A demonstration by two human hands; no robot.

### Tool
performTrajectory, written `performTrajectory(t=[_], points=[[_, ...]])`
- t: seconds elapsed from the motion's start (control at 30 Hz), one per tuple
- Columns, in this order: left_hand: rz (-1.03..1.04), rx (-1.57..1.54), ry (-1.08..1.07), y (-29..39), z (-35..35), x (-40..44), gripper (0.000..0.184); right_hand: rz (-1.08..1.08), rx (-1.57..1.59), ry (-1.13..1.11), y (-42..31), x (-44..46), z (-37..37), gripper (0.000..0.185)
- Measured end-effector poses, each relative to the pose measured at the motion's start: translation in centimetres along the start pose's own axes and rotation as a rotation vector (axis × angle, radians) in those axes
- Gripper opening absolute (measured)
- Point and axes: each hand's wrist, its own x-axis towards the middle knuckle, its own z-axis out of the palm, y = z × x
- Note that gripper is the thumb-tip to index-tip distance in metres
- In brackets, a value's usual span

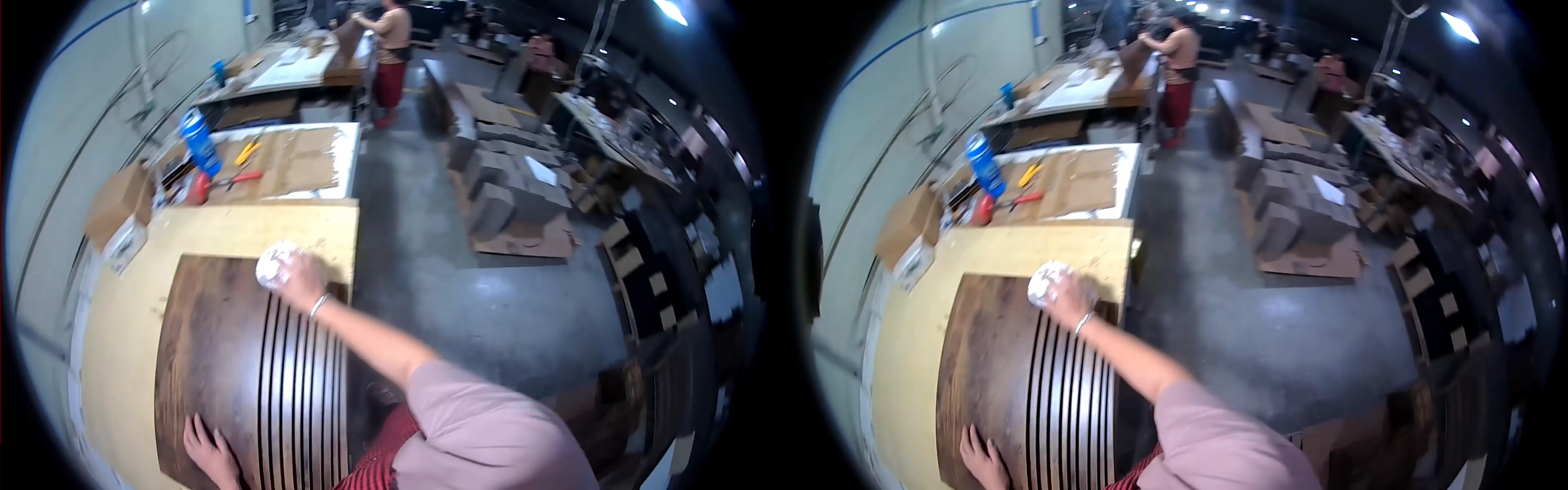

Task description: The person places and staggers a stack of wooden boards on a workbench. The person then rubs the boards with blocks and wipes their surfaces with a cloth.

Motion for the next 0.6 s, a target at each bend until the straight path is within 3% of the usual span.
performTrajectory(t=[0.07,0.1,0.17,0.23,0.3,0.33,0.37,0.43,0.47,0.6], points=[[0.004,0.041,-0.036,1.8,-1.5,0.3,0.05,0.051,0.043,-0.081,-1.6,-4.4,0.9,0.053],[0.01,0.041,-0.03,1.8,-1.4,0.3,0.05,-0.066,0.025,-0.005,-2.7,-7.4,1.4,0.051],[0.017,0.048,-0.025,1.3,-1.2,0.1,0.05,-0.305,0.269,-0.097,-5.3,-14.8,1.7,0.059],[0.021,0.053,-0.015,1.4,-1.1,0.0,0.05,-0.412,0.4,-0.459,-10.1,-21.6,-3.0,0.059],[0.019,0.06,-0.003,1.5,-1.2,0.2,0.05,-0.5,0.565,-0.881,-11.1,-23.7,-5.1,0.045],[0.016,0.061,-0.009,1.4,-1.1,0.2,0.05,-0.441,0.627,-0.504,-11.3,-23.1,-4.8,0.031],[0.012,0.06,-0.02,1.3,-1.0,0.0,0.05,-0.463,0.53,-0.269,-10.3,-20.4,-2.5,0.025],[0.012,0.05,-0.028,1.3,-1.0,-0.2,0.051,-0.261,0.382,-0.142,-7.3,-11.7,-3.4,0.024],[0.008,0.043,-0.024,1.4,-1.0,-0.2,0.051,-0.041,0.358,-0.121,-5.8,-8.2,-2.9,0.024],[-0.021,0.067,-0.034,1.4,-1.1,-0.3,0.052,-0.163,0.262,-0.038,-0.4,-5.3,0.4,0.048]])
